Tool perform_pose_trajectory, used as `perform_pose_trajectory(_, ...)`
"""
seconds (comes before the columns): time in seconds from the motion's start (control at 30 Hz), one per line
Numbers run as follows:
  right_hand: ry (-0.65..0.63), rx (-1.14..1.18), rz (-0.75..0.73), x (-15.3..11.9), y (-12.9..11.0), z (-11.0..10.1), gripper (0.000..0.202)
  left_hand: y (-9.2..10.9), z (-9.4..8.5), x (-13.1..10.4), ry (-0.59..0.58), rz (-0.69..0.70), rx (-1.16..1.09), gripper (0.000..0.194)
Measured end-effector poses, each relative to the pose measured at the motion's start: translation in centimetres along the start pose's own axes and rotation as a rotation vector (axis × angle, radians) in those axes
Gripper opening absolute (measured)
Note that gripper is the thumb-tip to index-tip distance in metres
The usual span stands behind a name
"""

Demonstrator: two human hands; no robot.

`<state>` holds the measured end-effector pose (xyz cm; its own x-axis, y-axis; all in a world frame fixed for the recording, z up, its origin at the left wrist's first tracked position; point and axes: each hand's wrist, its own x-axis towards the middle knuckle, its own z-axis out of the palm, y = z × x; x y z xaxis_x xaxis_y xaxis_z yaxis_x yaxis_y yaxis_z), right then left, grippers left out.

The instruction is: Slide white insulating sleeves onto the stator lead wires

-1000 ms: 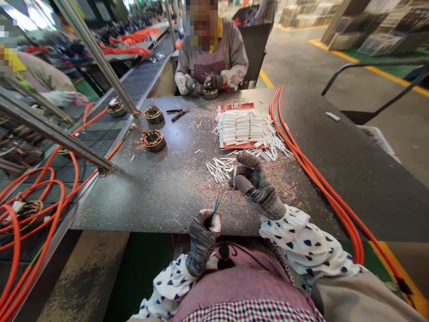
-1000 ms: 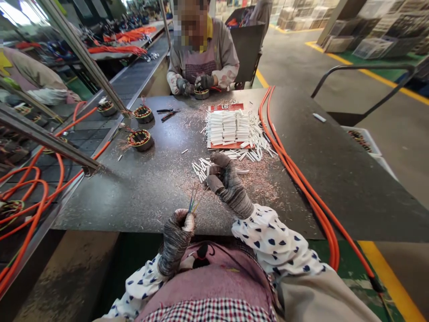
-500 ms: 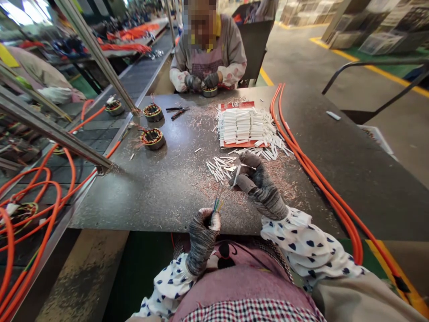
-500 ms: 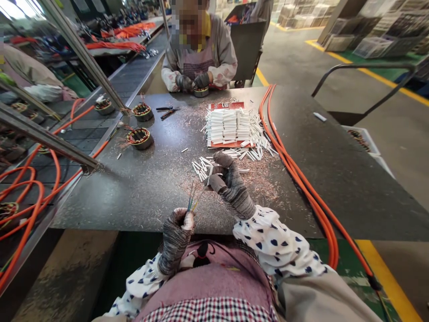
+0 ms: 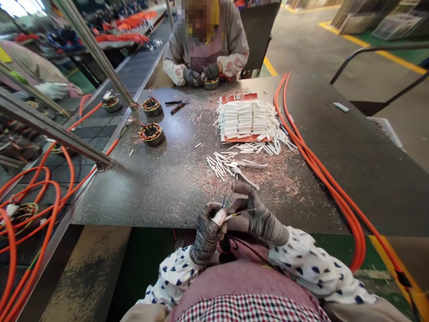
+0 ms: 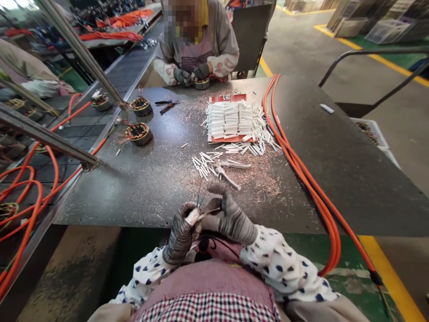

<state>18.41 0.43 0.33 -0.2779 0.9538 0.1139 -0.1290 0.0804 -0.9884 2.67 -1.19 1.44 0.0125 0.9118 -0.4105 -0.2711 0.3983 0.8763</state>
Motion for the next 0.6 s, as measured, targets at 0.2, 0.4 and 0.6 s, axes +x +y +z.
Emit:
perform_pose_trajectory(0.2, 0.277, 0.4, 0.171, 1.7, -2.4, -0.8, 0.058, 0.2, 0.5, -0.3, -0.107, -0.139, -0.121, 0.04)
perform_pose_trajectory(0.4, 0.412, 0.438, 0.218, 4.6, -2.1, -4.8, 0.046, 0.7, -0.4, 0.8, 0.077, 0.191, 0.224, 0.026)
perform_pose_trajectory(0.6, 0.695, -0.742, -0.097, 14.2, 0.1, -19.3, 0.037, -0.4, -0.4, 3.2, 0.104, 0.286, 0.438, 0.022)
